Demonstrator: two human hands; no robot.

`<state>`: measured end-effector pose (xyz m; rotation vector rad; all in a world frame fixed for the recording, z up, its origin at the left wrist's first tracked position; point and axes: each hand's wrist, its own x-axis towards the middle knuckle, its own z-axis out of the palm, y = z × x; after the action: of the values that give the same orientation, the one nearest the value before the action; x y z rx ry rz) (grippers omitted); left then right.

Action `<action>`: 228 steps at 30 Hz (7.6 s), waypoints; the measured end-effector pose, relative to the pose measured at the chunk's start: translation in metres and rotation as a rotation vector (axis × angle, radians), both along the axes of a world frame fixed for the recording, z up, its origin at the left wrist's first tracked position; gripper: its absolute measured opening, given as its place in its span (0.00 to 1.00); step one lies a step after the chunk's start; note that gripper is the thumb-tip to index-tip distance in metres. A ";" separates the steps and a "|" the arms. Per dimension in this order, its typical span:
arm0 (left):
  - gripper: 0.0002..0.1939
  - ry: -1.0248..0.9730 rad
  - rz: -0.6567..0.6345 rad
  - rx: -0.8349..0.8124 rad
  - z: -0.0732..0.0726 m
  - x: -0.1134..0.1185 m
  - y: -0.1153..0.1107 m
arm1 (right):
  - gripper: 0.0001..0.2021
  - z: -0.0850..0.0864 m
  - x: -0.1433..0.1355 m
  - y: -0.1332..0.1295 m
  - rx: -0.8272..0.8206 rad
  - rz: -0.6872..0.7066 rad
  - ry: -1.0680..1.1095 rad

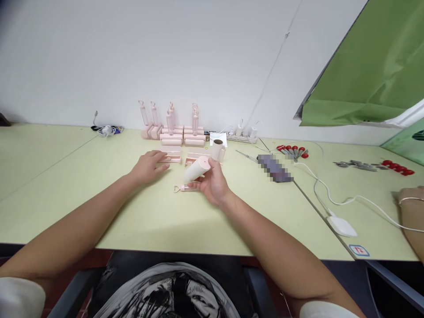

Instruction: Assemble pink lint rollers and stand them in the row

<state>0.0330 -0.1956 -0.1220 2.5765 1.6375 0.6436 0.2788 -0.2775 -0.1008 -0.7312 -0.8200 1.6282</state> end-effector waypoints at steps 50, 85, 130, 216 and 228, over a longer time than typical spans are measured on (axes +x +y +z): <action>0.22 -0.977 -0.359 -0.441 0.014 0.072 -0.077 | 0.45 0.006 0.003 -0.002 -0.150 0.378 0.062; 0.19 -0.648 -0.675 -0.151 0.034 0.041 -0.070 | 0.41 0.007 -0.006 -0.015 -0.215 0.710 -0.185; 0.21 -0.791 -0.242 -0.318 0.034 0.045 -0.063 | 0.36 0.012 -0.014 -0.025 0.092 0.471 -0.412; 0.26 -1.290 -0.075 -0.612 0.025 0.023 -0.038 | 0.17 -0.008 0.011 -0.004 0.341 0.211 -1.412; 0.25 -1.281 -0.055 -0.681 0.023 0.023 -0.038 | 0.12 0.003 0.010 -0.012 0.516 0.249 -1.948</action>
<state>0.0557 -0.2331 -0.0991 1.1858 1.0050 1.1098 0.2892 -0.2893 -0.0977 -1.7827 -2.5581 0.2944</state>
